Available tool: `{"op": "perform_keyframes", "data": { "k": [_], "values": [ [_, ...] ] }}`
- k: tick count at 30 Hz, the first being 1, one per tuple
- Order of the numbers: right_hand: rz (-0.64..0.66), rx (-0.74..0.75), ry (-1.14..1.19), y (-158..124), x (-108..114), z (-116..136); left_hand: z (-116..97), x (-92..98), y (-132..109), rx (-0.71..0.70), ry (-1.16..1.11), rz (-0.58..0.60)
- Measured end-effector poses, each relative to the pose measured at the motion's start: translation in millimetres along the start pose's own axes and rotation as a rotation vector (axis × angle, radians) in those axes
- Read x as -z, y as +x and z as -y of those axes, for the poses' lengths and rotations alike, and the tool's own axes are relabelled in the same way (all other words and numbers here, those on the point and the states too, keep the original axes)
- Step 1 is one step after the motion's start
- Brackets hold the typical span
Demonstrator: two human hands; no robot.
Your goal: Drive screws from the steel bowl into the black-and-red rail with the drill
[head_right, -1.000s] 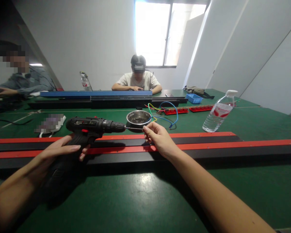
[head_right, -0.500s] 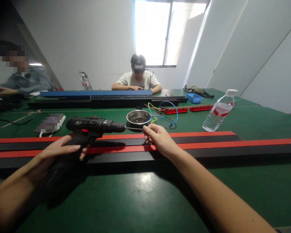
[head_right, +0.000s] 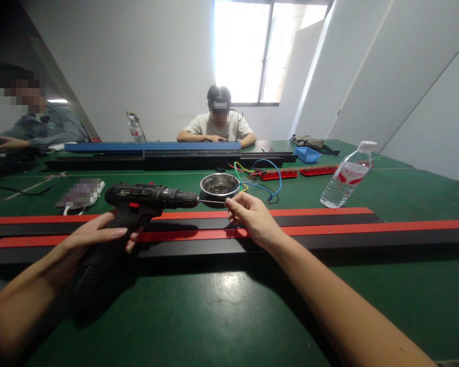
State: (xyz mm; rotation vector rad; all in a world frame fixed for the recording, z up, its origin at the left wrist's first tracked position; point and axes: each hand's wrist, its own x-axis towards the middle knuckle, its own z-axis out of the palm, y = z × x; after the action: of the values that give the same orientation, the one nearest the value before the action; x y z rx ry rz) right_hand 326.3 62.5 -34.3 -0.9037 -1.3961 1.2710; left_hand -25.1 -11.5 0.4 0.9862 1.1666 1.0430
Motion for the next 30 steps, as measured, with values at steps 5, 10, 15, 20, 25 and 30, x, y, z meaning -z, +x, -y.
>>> {"op": "perform_keyframes", "data": {
  "k": [5,10,15,20,25,30],
  "values": [
    [-0.002,0.024,0.009,-0.5,-1.5,1.6,-1.1,0.4,0.8,-0.017,0.008,0.023],
    [0.000,0.036,0.030,-0.1,-0.9,0.0,1.3,5.7,4.1,-0.021,0.012,0.046],
    [0.015,0.050,0.062,0.1,-0.8,-1.6,4.9,11.1,6.6,0.013,-0.022,0.017],
    [0.013,0.010,0.070,0.9,0.1,-3.9,5.1,8.1,4.1,-0.016,-0.045,0.041],
    [0.017,-0.025,0.058,1.3,0.5,-3.6,4.5,6.4,2.9,-0.015,-0.058,0.016],
    [0.009,0.002,0.004,0.3,-0.6,-3.4,4.2,4.7,1.6,-0.024,-0.061,0.006]
  ]
}}
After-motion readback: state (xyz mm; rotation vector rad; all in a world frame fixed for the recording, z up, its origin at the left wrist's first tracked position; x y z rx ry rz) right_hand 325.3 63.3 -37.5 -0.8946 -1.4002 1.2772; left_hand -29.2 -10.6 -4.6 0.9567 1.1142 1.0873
